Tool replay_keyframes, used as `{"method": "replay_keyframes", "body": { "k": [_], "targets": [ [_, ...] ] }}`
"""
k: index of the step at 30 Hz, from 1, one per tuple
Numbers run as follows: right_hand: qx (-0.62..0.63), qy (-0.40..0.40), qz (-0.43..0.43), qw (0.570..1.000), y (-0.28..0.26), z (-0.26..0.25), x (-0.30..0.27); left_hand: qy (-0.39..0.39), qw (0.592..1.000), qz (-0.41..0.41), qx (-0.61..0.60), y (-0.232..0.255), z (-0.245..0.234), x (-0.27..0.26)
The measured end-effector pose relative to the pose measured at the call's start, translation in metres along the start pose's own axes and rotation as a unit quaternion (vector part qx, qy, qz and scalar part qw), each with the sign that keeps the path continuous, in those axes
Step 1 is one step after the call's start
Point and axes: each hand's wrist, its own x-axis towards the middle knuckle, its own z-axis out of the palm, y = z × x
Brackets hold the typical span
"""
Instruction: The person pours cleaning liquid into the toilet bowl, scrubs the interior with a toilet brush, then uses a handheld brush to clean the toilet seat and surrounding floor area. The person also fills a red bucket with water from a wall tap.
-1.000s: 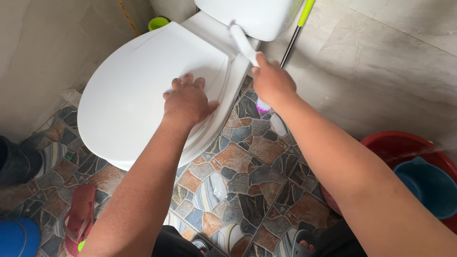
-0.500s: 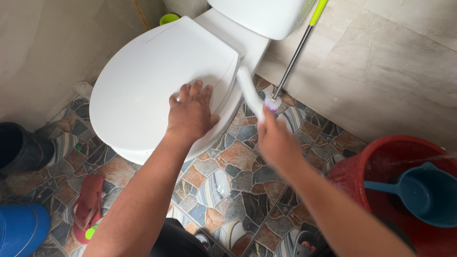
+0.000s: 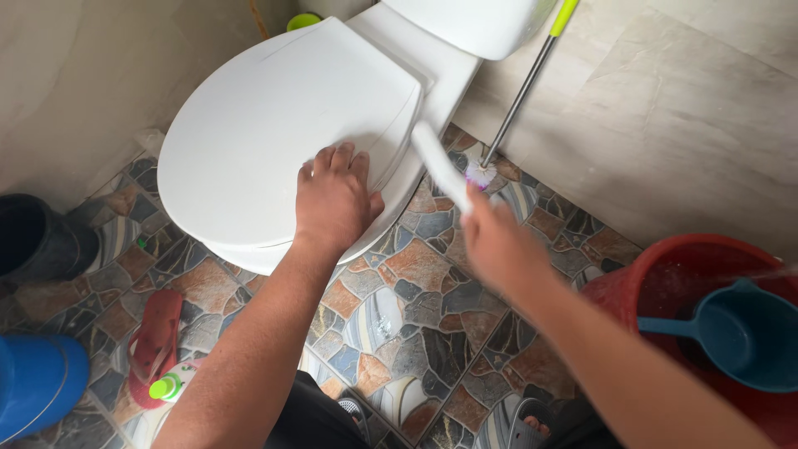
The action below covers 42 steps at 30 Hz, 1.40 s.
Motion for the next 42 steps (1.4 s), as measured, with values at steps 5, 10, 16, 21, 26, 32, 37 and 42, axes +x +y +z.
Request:
{"method": "replay_keyframes", "body": {
  "k": [5,10,16,21,26,32,37,42],
  "targets": [
    [-0.003,0.037,-0.035,0.999,0.004,-0.017,0.027,0.062,0.995,0.072,0.018,-0.003,0.013,-0.007],
    [-0.011,-0.009,-0.093,0.996,-0.021,-0.012,-0.052,0.116,0.987,0.100,0.058,-0.013,0.016,-0.001],
    [-0.040,-0.084,0.049,0.994,0.001,-0.027,0.009,0.132,0.982,0.111,0.077,-0.014,0.007,-0.026],
    [-0.053,0.026,-0.057,0.997,0.006,-0.034,0.029,0.189,0.963,0.165,0.095,-0.035,0.001,-0.045],
    [-0.096,-0.004,-0.123,0.988,-0.003,-0.028,-0.021,0.219,0.955,0.200,0.008,-0.050,-0.020,-0.042],
    [-0.154,-0.043,-0.041,0.986,0.010,-0.052,0.058,0.271,0.942,0.190,0.048,-0.042,-0.059,-0.025],
    [-0.231,-0.038,-0.130,0.963,0.011,-0.076,0.080,0.338,0.912,0.214,0.097,-0.034,-0.088,-0.010],
    [-0.256,-0.016,-0.165,0.952,-0.014,-0.075,0.114,0.379,0.888,0.238,0.111,-0.030,-0.103,0.011]
  ]
}}
